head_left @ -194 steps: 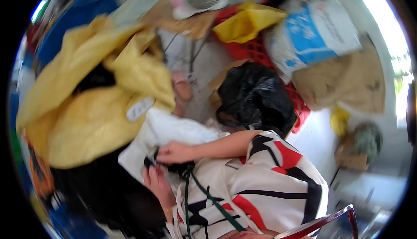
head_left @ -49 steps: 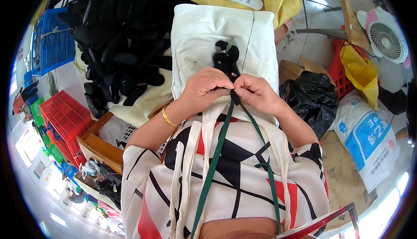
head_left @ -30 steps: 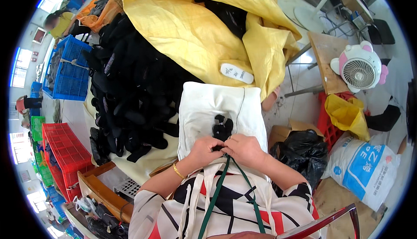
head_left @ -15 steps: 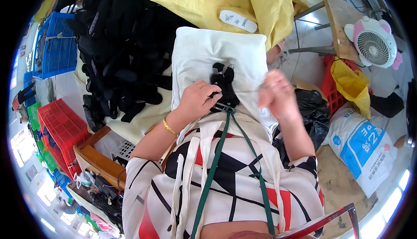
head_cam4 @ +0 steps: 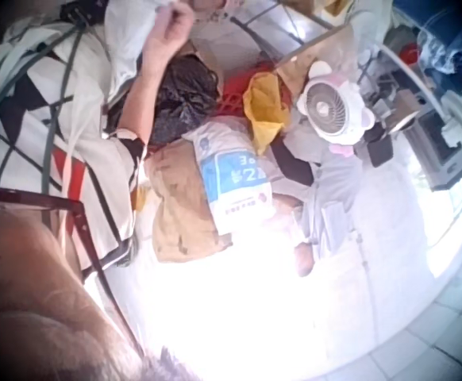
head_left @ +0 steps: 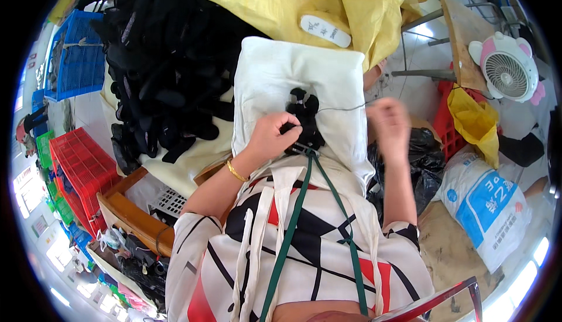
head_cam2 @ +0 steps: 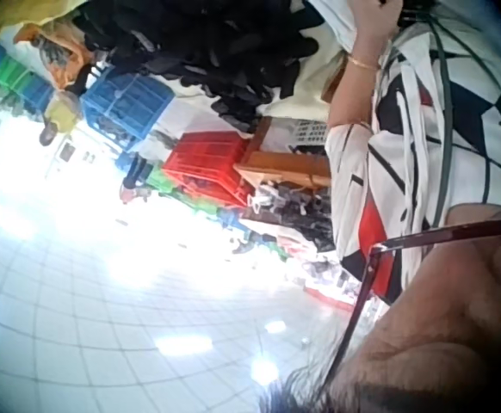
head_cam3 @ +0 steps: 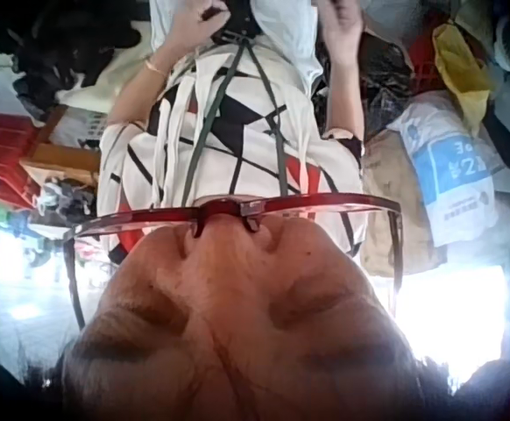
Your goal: The person sits on the floor in a workshop and sews black gloves using a needle and thread. They repeatedly pull the thread through the glove fabric, adjust the glove's position on their lap, and occasionally reach into a large yellow sack to retrieve more gloves.
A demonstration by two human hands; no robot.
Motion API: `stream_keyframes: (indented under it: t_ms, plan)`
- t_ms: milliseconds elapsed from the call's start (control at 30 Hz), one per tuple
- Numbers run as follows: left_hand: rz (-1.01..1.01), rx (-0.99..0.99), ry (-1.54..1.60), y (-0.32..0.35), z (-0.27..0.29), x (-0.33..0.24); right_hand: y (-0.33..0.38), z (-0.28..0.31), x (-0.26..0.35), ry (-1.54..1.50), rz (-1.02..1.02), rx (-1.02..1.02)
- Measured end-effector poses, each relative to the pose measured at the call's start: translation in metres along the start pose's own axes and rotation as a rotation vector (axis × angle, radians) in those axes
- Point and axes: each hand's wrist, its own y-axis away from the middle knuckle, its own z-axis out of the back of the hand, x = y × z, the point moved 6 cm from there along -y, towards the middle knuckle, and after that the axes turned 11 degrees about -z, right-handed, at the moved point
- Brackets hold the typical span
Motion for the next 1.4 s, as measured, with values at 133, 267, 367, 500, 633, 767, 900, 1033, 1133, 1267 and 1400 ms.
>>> stream_keyframes:
  t_ms: [133,267,367,500,633,767,900,1033,1133,1267,1400]
  plan:
    - [0.080,0.016,0.281,0.005,-0.014,0.007,0.021,-0.090,0.019,0.354,0.274,0.435]
    - [0.103,0.103,0.496,0.003,-0.010,-0.002,0.018,-0.107,0.019,0.324,0.273,0.561]
    - [0.098,0.155,0.358,0.005,0.003,-0.006,0.011,-0.108,0.022,0.346,0.256,0.544]
    - [0.146,-0.289,0.703,0.016,0.050,0.044,-0.031,-0.076,-0.018,0.018,-0.033,0.287]
    - [0.500,-0.822,0.798,0.061,0.108,0.147,-0.070,-0.050,-0.045,-0.281,0.024,0.196]
    - [0.699,-0.952,0.636,0.118,0.123,0.277,-0.075,-0.067,-0.042,-0.255,0.023,0.108]
    - [0.805,-0.847,0.402,0.145,0.126,0.384,-0.076,-0.086,-0.040,-0.047,0.105,0.077]
    - [0.610,-0.587,-0.379,0.117,0.145,0.442,-0.076,-0.092,-0.038,-0.001,0.167,0.039]
    - [0.485,-0.115,-0.672,0.056,0.119,0.446,-0.078,-0.092,-0.042,-0.005,0.160,0.053]
    - [0.198,0.570,-0.993,-0.004,0.062,0.449,-0.084,-0.102,-0.036,0.083,0.180,0.002]
    - [0.051,0.882,-1.445,-0.009,0.043,0.488,-0.079,-0.101,-0.034,0.125,0.167,-0.021]
